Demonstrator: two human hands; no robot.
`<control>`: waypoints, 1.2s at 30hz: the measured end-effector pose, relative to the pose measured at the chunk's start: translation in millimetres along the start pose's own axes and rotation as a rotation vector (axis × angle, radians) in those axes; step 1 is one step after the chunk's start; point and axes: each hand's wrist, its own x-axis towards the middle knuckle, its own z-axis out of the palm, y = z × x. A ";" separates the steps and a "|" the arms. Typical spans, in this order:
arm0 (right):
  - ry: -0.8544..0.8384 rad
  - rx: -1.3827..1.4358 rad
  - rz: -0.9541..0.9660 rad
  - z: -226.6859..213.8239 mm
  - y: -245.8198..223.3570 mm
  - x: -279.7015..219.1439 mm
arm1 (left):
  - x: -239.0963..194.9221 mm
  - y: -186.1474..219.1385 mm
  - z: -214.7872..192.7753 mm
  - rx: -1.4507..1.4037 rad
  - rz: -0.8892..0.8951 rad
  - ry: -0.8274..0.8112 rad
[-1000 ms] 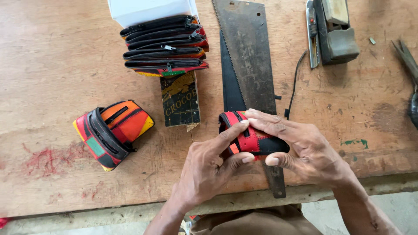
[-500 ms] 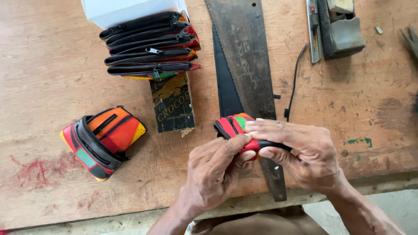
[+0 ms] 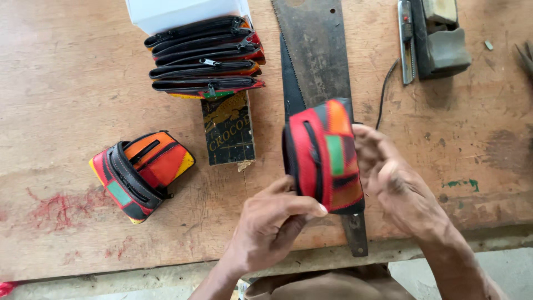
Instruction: The person is hand-sewing a small, colorful pouch. They use a needle and thread to stitch the edges, attach a black strap, and trim the excess thread with scissors. Several finished pouches are stacked nearby.
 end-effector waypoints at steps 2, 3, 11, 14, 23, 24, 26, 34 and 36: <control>0.088 -0.305 -0.011 -3.6 6.9 -4.0 | -1.2 0.2 4.2 -0.048 -0.065 -0.017; 0.128 -0.458 -0.020 -4.5 8.8 -3.3 | 0.2 2.1 5.7 -0.136 -0.118 0.035; -0.147 -1.009 -0.312 9.0 -4.0 6.9 | 17.3 21.1 1.9 -0.107 -0.331 0.128; -0.092 -0.921 -0.191 18.1 -16.4 -5.4 | 15.6 27.9 5.6 -0.020 -0.234 0.070; -0.047 -1.294 -0.311 35.0 -35.7 -20.3 | 12.8 21.6 19.7 0.074 -0.045 0.128; -0.027 -1.279 -0.305 35.5 -35.8 -21.0 | 12.0 18.9 21.6 0.097 -0.017 0.136; -0.026 -1.306 -0.355 35.0 -35.2 -21.6 | 11.5 13.4 24.3 0.139 0.038 0.147; -0.002 -1.388 -0.521 27.0 -16.3 -11.1 | 15.5 2.8 21.0 0.172 0.109 0.147; 0.022 -1.392 -0.573 33.8 -12.3 -3.0 | 21.0 2.3 19.1 0.206 -0.013 0.129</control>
